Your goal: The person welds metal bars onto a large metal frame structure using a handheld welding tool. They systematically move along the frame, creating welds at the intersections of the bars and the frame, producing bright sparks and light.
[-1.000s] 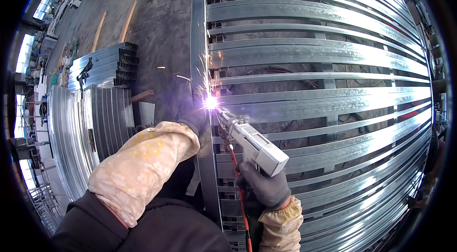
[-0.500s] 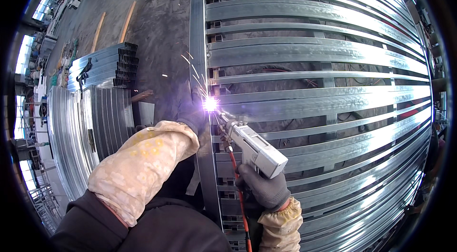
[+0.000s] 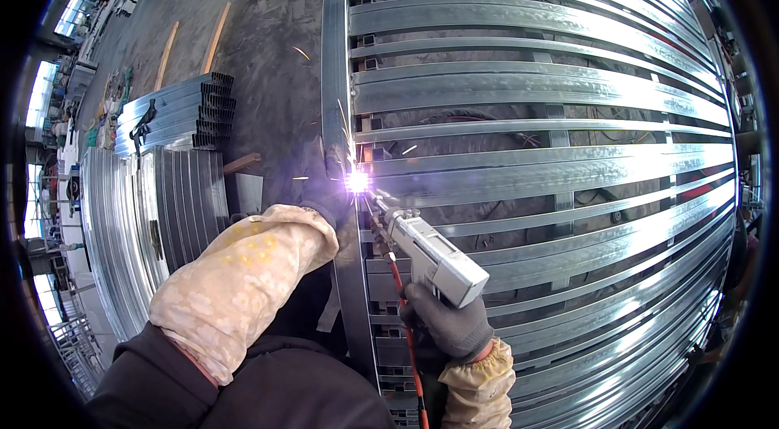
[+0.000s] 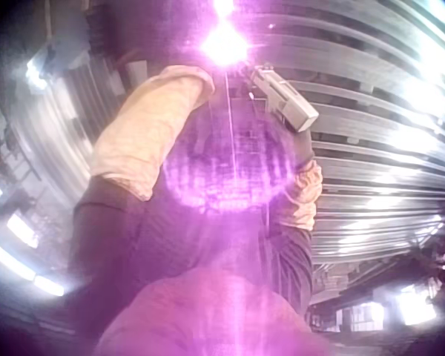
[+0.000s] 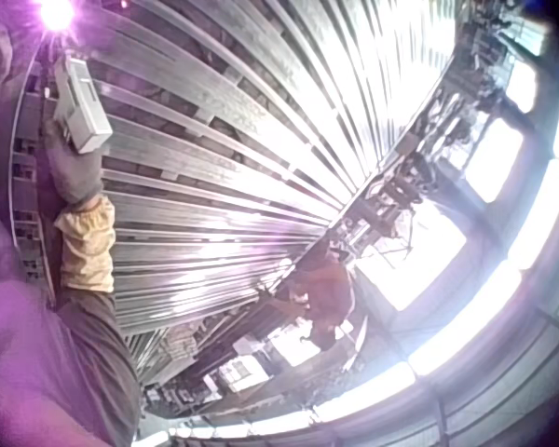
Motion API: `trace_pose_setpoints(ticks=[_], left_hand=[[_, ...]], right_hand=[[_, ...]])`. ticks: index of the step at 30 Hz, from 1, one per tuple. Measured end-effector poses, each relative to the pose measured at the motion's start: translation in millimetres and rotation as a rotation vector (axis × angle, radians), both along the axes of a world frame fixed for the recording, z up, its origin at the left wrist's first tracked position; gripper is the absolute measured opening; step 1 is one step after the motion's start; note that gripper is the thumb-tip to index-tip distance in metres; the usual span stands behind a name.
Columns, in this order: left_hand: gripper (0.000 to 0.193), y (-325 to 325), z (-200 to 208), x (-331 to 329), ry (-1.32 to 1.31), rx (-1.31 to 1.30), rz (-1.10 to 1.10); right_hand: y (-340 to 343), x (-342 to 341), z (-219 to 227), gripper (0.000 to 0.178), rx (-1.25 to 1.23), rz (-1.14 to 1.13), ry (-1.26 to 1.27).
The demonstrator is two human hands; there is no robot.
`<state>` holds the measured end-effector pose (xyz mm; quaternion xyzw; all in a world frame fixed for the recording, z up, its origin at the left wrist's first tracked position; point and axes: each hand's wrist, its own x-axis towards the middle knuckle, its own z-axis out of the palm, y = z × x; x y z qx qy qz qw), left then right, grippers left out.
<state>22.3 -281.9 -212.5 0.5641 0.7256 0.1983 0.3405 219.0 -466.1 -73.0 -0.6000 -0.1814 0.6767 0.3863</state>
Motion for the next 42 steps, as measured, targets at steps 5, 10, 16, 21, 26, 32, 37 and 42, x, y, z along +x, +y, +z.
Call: trace_pose_setpoints(ticks=[5, 10, 16, 21, 26, 32, 37, 42], left_hand=[[0.042, -6.3, 25.5, 6.9, -0.024, 0.005, 0.055], [0.039, -7.6, 41.2, 18.2, -0.022, -0.003, 0.056], [0.035, -4.5, -5.6, -3.2, -0.077, 0.089, 0.055], [0.046, -2.5, 2.9, 1.6, -0.039, -0.047, 0.052], [0.052, -3.7, 19.3, 5.4, 0.032, 0.063, 0.038], [0.052, -4.1, 32.4, 11.0, -0.042, -0.015, 0.039], [0.054, -9.5, 56.2, 22.4, -0.075, -0.120, 0.120], [0.053, -3.6, 22.9, 9.0, 0.066, -0.039, 0.042]], right_hand=[[-3.0, -0.1, 0.8, 0.027, 0.017, 0.018, -0.001], [-3.9, 2.0, 1.2, 0.028, 0.005, 0.002, 0.017], [-6.7, -0.8, -1.7, 0.033, 0.011, 0.015, 0.018], [-9.3, 1.0, 1.3, 0.030, -0.023, 0.011, 0.023], [-12.8, -1.0, 0.7, 0.030, -0.022, -0.001, 0.034], [-14.0, 1.3, 0.7, 0.030, -0.025, 0.040, 0.030], [-18.3, 1.8, -3.2, 0.032, -0.012, 0.022, 0.031], [-17.9, 0.7, 2.3, 0.034, -0.021, 0.006, 0.041]])
